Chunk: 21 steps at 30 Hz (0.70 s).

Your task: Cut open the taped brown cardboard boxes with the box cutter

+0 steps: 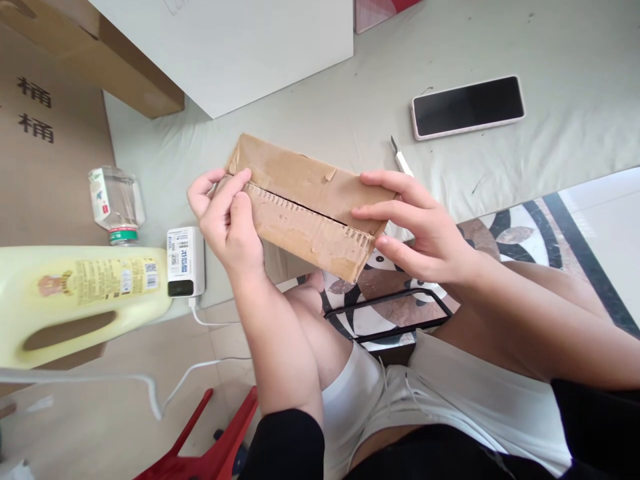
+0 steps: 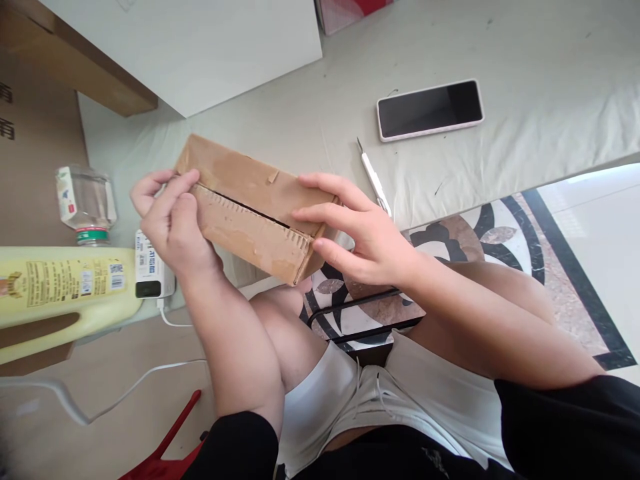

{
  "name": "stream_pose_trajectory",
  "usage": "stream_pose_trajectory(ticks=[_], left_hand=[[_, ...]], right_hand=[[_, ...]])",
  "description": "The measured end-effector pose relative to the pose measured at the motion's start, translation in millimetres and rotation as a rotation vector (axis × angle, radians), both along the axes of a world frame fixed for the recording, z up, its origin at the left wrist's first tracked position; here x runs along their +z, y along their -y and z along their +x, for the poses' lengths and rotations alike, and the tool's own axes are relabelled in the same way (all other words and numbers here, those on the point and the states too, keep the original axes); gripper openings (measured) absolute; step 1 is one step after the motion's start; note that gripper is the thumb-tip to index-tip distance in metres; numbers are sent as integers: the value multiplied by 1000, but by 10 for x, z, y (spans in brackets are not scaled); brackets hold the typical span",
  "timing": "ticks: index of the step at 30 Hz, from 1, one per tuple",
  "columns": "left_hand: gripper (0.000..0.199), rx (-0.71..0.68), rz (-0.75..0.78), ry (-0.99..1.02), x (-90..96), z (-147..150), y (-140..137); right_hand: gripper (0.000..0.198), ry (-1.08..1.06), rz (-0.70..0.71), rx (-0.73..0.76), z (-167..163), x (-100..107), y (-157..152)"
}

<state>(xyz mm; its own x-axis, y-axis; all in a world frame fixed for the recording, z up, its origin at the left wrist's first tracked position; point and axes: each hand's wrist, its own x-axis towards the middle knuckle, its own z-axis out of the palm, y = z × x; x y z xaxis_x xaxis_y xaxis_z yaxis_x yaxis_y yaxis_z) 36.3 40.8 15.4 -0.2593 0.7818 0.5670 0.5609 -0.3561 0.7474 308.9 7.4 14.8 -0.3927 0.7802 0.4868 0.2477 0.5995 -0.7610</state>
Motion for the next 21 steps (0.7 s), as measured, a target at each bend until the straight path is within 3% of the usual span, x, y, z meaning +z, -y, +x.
stream_pose_trajectory(ticks=[6, 10, 15, 19, 21], left_hand=[[31, 82, -34, 80, 11, 37, -6], [36, 233, -45, 234, 68, 20, -4], [38, 360, -69, 372, 169, 80, 1], [39, 370, -72, 366, 170, 92, 8], [41, 362, -66, 296, 143, 38, 27]], right_hand=[[54, -24, -85, 23, 44, 8, -18], [61, -36, -196, -102, 37, -49, -32], [60, 26, -488, -138, -23, -119, -37], [66, -198, -711, -173, -52, -143, -43], [64, -328, -825, -99, -54, -142, -51]])
